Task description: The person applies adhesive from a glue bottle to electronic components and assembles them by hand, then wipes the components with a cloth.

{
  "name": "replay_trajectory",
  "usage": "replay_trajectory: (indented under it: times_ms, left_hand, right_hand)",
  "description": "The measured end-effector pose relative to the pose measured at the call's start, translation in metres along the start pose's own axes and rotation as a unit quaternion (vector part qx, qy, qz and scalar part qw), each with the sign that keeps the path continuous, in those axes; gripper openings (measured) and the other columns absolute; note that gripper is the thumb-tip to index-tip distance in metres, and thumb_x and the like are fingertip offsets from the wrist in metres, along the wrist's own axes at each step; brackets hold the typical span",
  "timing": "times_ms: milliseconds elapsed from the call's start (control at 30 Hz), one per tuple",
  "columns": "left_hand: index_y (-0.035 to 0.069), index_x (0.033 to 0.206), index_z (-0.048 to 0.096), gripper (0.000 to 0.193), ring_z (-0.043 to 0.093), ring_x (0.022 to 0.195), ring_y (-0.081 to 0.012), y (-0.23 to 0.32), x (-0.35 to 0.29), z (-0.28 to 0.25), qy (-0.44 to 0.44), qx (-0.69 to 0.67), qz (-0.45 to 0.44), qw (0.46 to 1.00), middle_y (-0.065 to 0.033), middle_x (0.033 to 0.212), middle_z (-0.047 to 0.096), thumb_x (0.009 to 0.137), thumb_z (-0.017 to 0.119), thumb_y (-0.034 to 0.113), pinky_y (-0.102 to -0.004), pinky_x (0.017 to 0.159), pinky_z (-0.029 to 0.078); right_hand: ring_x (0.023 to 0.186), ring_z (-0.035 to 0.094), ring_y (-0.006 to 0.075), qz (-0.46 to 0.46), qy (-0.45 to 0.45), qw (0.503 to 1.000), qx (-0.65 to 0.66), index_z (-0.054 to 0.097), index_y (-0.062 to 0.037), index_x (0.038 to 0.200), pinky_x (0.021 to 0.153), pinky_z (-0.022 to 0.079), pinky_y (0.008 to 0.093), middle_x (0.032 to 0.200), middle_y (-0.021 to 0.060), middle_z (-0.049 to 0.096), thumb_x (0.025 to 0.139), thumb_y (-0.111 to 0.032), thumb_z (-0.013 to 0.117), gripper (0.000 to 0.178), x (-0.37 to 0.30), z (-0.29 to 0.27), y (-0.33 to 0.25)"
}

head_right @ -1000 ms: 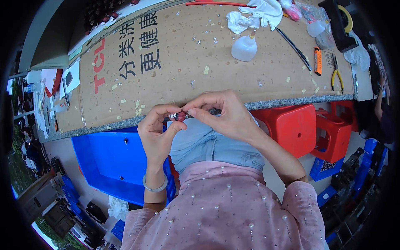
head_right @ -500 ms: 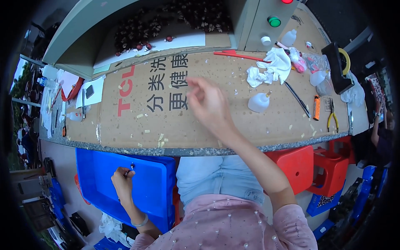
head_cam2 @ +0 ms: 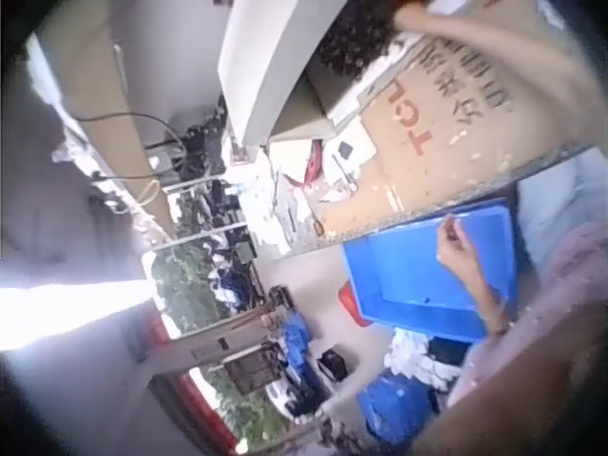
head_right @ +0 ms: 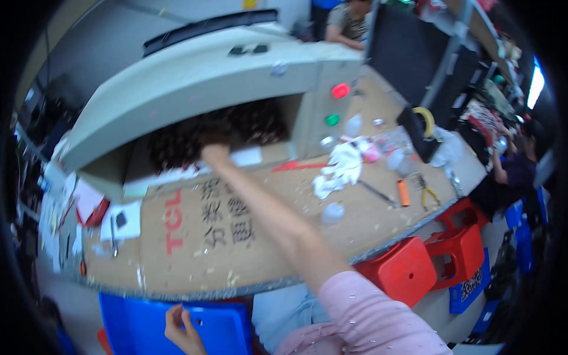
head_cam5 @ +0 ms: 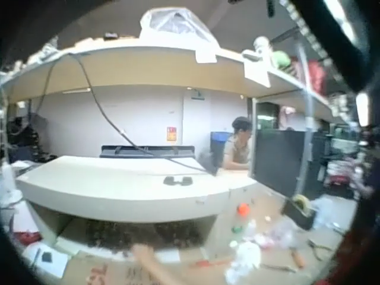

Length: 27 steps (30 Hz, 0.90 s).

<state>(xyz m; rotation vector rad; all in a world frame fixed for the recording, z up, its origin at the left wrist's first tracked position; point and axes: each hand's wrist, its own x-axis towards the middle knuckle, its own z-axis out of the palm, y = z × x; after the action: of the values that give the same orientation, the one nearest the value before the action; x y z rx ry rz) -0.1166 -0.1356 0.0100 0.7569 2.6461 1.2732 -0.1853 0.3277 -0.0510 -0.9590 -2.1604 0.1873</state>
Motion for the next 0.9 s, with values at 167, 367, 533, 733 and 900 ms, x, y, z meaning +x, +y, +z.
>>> replay_trajectory:
  times_ms: [167, 367, 533, 733, 900]
  left_hand:
    - [-0.001, 0.095, 0.064, 0.014, 0.062, 0.069, -0.0206, 0.017, -0.002, -0.002, 0.009, -0.009, -0.007, 1.000, -0.0121, 0.079, 0.066, 0.085, 0.062, 0.008, -0.0309, 0.065, 0.050]
    - [-0.002, 0.093, 0.064, 0.015, 0.063, 0.069, -0.0211, 0.048, 0.004, 0.017, -0.009, -0.029, 0.040, 0.999, -0.0140, 0.078, 0.066, 0.084, 0.062, 0.010, -0.0316, 0.064, 0.050]
    - [-0.001, 0.094, 0.065, 0.016, 0.065, 0.070, -0.0217, 0.061, 0.003, 0.030, -0.014, -0.035, 0.087, 0.996, -0.0137, 0.081, 0.068, 0.083, 0.063, 0.012, -0.0312, 0.063, 0.050]
    - [-0.001, 0.108, 0.056, 0.026, 0.056, 0.076, -0.0139, 0.068, -0.001, 0.052, -0.022, -0.186, 0.082, 0.979, -0.0098, 0.087, 0.061, 0.083, 0.052, 0.001, -0.0247, 0.066, 0.045]
    - [-0.001, 0.122, 0.045, 0.039, 0.056, 0.089, -0.0176, 0.101, 0.006, 0.083, -0.079, -0.348, 0.108, 0.928, -0.0139, 0.105, 0.059, 0.085, 0.053, 0.004, -0.0255, 0.074, 0.045]
  right_hand:
    - [0.095, 0.060, 0.0336, 0.061, -0.118, 0.991, -0.009, 0.063, -0.0035, 0.092, 0.081, 0.050, 0.0423, 0.099, 0.0199, 0.062, 0.076, -0.003, 0.052, 0.020, 0.013, -0.017, -0.036]
    - [0.091, 0.061, 0.0317, -0.017, -0.073, 0.995, -0.067, 0.064, -0.0027, 0.085, 0.078, 0.051, 0.0422, 0.095, 0.0181, 0.063, 0.076, -0.007, 0.056, 0.013, 0.008, -0.034, -0.029]
    - [0.083, 0.063, 0.0323, 0.002, -0.001, 1.000, 0.002, 0.065, -0.0018, 0.084, 0.074, 0.051, 0.0427, 0.087, 0.0194, 0.064, 0.074, -0.013, 0.060, 0.015, 0.009, -0.056, -0.022]
    - [0.071, 0.064, 0.0286, 0.267, 0.113, 0.876, 0.385, 0.065, 0.0027, 0.074, 0.062, 0.048, 0.0367, 0.070, 0.0187, 0.065, 0.077, -0.013, 0.061, 0.017, -0.027, -0.120, -0.060]
    - [0.067, 0.050, 0.0032, 0.250, -0.155, 0.752, 0.590, 0.061, -0.0016, 0.087, 0.058, 0.040, 0.0196, 0.073, -0.0022, 0.058, 0.085, -0.018, 0.063, 0.016, -0.150, -0.233, -0.072]
